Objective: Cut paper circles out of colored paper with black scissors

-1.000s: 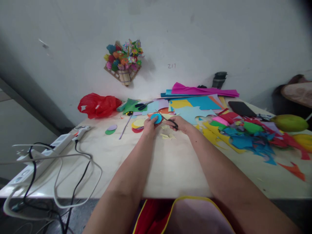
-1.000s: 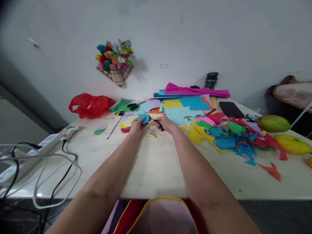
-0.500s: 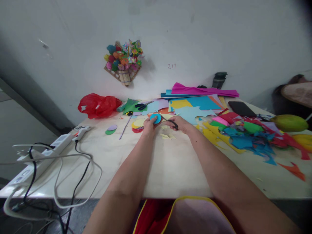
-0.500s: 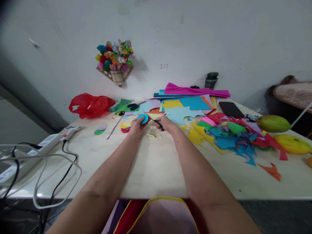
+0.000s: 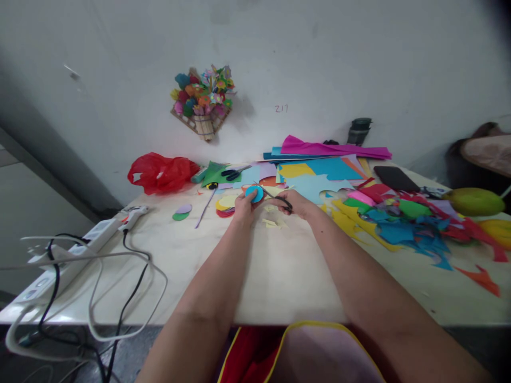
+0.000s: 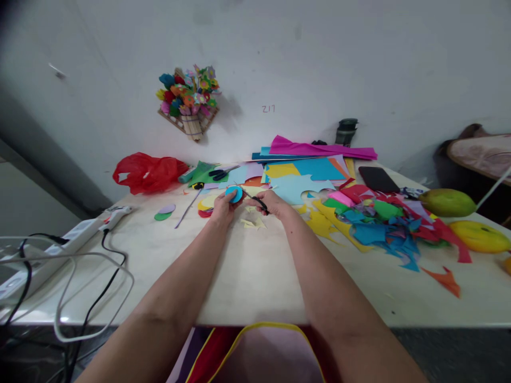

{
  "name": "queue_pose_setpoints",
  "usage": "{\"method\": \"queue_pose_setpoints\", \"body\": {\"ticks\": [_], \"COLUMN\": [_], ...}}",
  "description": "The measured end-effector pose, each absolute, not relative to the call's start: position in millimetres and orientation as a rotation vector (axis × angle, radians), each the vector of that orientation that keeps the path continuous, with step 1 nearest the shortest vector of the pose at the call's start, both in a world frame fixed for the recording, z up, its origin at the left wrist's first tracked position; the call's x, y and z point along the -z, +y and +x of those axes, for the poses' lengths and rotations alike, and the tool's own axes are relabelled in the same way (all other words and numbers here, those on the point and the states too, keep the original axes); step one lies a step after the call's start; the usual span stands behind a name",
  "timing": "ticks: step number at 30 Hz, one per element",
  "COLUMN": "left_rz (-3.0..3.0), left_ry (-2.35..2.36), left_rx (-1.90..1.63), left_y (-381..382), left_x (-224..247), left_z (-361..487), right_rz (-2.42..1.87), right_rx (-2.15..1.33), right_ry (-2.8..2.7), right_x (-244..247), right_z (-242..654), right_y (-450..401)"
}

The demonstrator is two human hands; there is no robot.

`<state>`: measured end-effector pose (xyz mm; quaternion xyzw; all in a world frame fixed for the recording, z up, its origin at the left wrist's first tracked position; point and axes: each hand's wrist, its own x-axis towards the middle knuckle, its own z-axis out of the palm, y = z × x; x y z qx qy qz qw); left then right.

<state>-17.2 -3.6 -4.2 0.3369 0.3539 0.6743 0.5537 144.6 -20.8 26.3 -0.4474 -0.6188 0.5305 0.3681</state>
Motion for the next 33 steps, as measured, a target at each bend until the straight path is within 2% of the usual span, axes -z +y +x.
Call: {"method": "queue_pose_setpoints", "body": {"ticks": [33], "left_rz": [0.817], "left_ry": [0.840], "left_rx": [-1.569], "left_y": [-4], "left_x": [5], "left_z": [-17], "right_rz": [-1.152], "right_rx": [-1.337], "right_ry": [-1.603], "right_x": [-34], "right_z": [143], "right_y": [-28]}}
